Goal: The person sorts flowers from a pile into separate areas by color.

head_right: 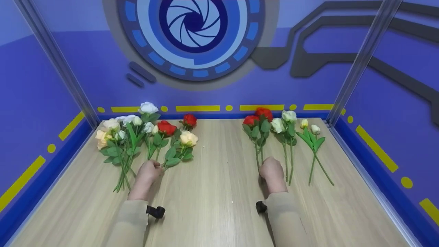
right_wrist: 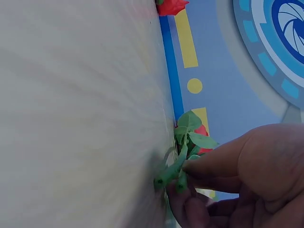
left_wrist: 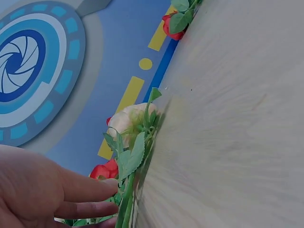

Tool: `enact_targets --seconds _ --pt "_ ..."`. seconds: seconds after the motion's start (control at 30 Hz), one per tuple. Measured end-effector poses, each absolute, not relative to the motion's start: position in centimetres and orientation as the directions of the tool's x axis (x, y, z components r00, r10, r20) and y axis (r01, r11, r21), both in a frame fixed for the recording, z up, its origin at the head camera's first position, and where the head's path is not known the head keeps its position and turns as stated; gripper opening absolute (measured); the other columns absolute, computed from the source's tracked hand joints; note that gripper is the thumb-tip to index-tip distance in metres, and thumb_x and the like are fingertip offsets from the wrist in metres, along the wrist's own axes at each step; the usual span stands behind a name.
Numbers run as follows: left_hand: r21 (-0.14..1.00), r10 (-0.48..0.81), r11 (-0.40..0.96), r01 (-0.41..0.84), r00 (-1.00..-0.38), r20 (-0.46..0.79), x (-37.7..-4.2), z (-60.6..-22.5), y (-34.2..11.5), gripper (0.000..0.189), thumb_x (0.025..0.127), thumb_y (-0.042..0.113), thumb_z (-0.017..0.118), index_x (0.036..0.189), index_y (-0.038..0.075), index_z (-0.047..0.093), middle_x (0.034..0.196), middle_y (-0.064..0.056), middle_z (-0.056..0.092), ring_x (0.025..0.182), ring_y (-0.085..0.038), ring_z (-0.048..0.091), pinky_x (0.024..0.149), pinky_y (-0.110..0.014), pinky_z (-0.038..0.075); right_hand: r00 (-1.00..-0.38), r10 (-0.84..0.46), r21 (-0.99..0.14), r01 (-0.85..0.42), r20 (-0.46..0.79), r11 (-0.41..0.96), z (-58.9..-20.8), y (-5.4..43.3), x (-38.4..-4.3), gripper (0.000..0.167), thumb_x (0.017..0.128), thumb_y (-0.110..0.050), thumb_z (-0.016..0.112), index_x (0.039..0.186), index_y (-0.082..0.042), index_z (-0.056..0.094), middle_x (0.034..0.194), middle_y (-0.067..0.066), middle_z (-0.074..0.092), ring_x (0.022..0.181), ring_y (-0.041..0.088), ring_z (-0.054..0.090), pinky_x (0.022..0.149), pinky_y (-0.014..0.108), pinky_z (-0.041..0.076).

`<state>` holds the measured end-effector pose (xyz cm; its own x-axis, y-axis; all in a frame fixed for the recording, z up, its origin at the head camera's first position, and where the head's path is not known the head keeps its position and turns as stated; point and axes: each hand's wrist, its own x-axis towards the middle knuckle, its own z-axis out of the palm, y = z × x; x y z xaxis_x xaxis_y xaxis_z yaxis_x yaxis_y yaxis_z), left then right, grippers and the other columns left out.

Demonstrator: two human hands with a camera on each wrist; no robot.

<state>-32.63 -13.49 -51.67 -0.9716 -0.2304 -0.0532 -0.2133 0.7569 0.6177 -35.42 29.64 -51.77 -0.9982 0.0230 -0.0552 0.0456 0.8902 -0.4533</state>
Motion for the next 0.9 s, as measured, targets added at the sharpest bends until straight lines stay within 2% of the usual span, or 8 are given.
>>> enact_targets --seconds 0.03,0.13,0.2,0.47,0.57,0.7,0.8,0.9 --pt "0.603 -0.226 0.771 -0.206 -0.973 -0.043 -32.6 -51.7 -13.5 0.023 0.096 0.014 0.068 0.111 -0.003 0.072 0.111 -0.024 0.07 0.108 -0.044 0.065 0.095 -0.053 0.054 -0.998 0.018 -0.457 0.043 -0.059 0.888 -51.8 29.6 -35.4 0.033 0.094 -0.007 0.053 0.117 0.005 0.074 0.108 0.027 0.072 0.09 0.04 0.066 0.072 0.039 0.054" --pt "0.54 -0.22 0.821 -0.184 -0.975 0.002 -32.6 -51.8 -13.4 0.01 0.093 0.006 0.066 0.087 0.0 0.073 0.095 -0.021 0.072 0.094 -0.042 0.069 0.084 -0.051 0.056 -0.998 0.002 -0.459 0.03 -0.06 0.888 -51.9 29.5 -35.4 0.035 0.096 -0.007 0.056 0.123 0.009 0.069 0.122 0.032 0.068 0.114 0.051 0.064 0.092 0.051 0.056" --pt "0.506 -0.221 0.843 -0.182 -0.975 0.018 -32.7 -52.0 -13.3 0.018 0.092 0.0 0.062 0.076 0.004 0.068 0.087 -0.019 0.072 0.087 -0.04 0.069 0.078 -0.051 0.057 -0.998 -0.003 -0.455 0.028 -0.066 0.89 -51.9 29.4 -35.4 0.036 0.096 -0.008 0.058 0.127 0.01 0.066 0.131 0.033 0.063 0.127 0.054 0.055 0.103 0.058 0.051" --pt "0.458 -0.226 0.861 -0.22 -0.973 -0.042 -32.9 -51.9 -13.3 0.029 0.097 -0.004 0.054 0.073 0.006 0.066 0.092 -0.018 0.074 0.091 -0.037 0.071 0.085 -0.052 0.056 -0.996 0.012 -0.462 0.05 -0.086 0.886 -51.7 29.5 -35.4 0.037 0.095 -0.007 0.063 0.128 0.009 0.066 0.132 0.033 0.063 0.128 0.054 0.054 0.104 0.059 0.05" --pt "0.468 -0.23 0.851 -0.236 -0.971 -0.071 -32.9 -51.6 -13.4 0.034 0.097 -0.002 0.055 0.064 0.01 0.054 0.083 -0.014 0.07 0.083 -0.031 0.069 0.076 -0.046 0.056 -0.995 0.024 -0.458 0.068 -0.101 0.886 -51.6 29.4 -35.3 0.038 0.094 -0.006 0.062 0.129 0.01 0.065 0.132 0.034 0.062 0.127 0.054 0.055 0.103 0.059 0.05" --pt "0.501 -0.229 0.828 -0.249 -0.968 -0.103 -32.8 -50.9 -13.4 0.043 0.095 0.001 0.058 0.063 0.016 0.034 0.068 -0.004 0.048 0.067 -0.021 0.048 0.062 -0.037 0.041 -0.993 0.037 -0.452 0.085 -0.112 0.888 -51.4 29.4 -35.2 0.041 0.094 -0.005 0.062 0.131 0.012 0.06 0.133 0.036 0.061 0.127 0.054 0.056 0.102 0.059 0.05" --pt "0.533 -0.229 0.81 -0.246 -0.968 -0.099 -32.6 -50.4 -13.4 0.034 0.095 0.005 0.063 0.066 0.014 0.048 0.073 -0.003 0.054 0.07 -0.02 0.051 0.065 -0.038 0.044 -0.994 0.039 -0.452 0.081 -0.102 0.888 -51.3 29.4 -35.1 0.042 0.094 -0.005 0.063 0.133 0.011 0.059 0.133 0.037 0.06 0.127 0.054 0.055 0.103 0.06 0.05" --pt "0.576 -0.225 0.785 -0.229 -0.971 -0.08 -32.3 -50.1 -13.2 0.01 0.096 0.008 0.066 0.09 0.011 0.072 0.096 -0.009 0.073 0.09 -0.027 0.069 0.082 -0.046 0.056 -0.995 0.043 -0.459 0.079 -0.088 0.885 -51.2 29.4 -34.9 0.044 0.094 -0.006 0.065 0.134 0.011 0.058 0.134 0.037 0.059 0.128 0.054 0.054 0.103 0.06 0.049"
